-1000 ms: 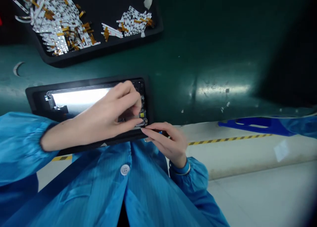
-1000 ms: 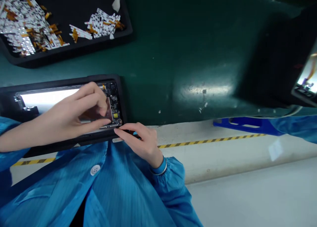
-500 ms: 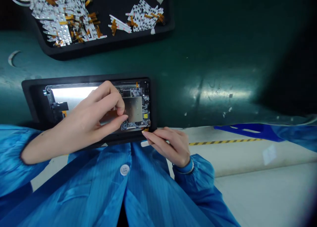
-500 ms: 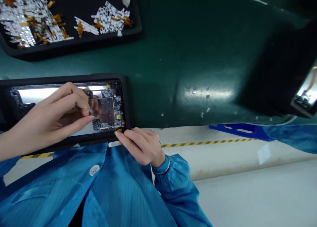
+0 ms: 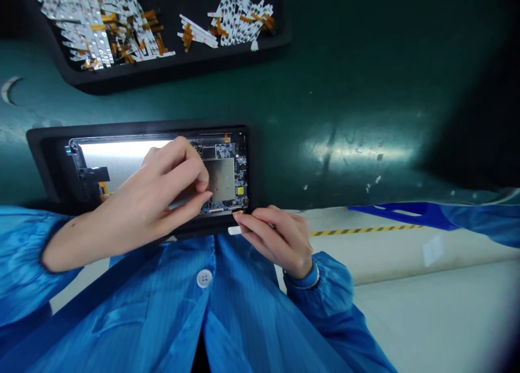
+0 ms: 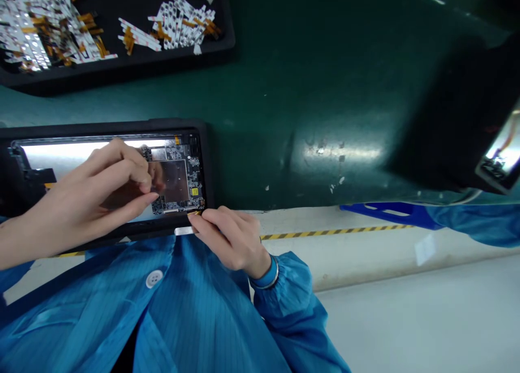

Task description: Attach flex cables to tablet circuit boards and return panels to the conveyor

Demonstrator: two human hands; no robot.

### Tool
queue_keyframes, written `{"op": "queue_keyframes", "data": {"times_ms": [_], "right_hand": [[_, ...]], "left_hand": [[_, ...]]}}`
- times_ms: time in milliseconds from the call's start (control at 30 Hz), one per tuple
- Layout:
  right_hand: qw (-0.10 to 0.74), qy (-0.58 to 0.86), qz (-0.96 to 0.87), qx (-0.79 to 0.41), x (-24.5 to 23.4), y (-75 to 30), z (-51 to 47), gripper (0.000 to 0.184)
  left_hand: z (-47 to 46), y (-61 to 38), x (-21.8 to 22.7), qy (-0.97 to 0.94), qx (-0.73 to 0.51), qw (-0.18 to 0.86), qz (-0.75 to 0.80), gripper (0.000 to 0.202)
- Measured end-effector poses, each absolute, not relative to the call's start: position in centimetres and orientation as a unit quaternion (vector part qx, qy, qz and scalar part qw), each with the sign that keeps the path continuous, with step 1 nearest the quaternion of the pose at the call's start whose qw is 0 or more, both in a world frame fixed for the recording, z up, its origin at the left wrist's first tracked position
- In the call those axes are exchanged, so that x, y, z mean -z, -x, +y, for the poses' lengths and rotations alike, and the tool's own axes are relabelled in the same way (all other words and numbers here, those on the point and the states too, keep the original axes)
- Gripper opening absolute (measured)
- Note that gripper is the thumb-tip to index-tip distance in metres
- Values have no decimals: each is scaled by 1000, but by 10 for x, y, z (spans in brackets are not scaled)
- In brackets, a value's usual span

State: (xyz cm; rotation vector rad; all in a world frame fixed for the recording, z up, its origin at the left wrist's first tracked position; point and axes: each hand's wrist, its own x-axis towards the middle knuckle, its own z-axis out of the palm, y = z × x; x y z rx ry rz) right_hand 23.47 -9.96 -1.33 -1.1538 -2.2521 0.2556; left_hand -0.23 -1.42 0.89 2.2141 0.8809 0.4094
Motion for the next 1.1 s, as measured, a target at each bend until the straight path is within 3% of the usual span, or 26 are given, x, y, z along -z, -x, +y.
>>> {"op": "queue_keyframes", "data": {"times_ms": [233, 567, 900, 1100], "right_hand": [[253, 470, -838, -115, 6, -229, -103, 11], [197, 510, -826, -141, -7, -220, -97, 8], [225, 527, -783, -241, -1, -239, -79, 16], [267, 540, -737, -308, 10, -244, -75, 34]], "left_hand": [[-17, 6, 0, -919, -147, 276, 241, 17], [-13, 7, 4, -927, -140, 293, 188, 29], [-4, 1, 6, -960, -124, 223, 113, 36], [13, -4, 2, -948, -17, 308, 81, 48]]}}
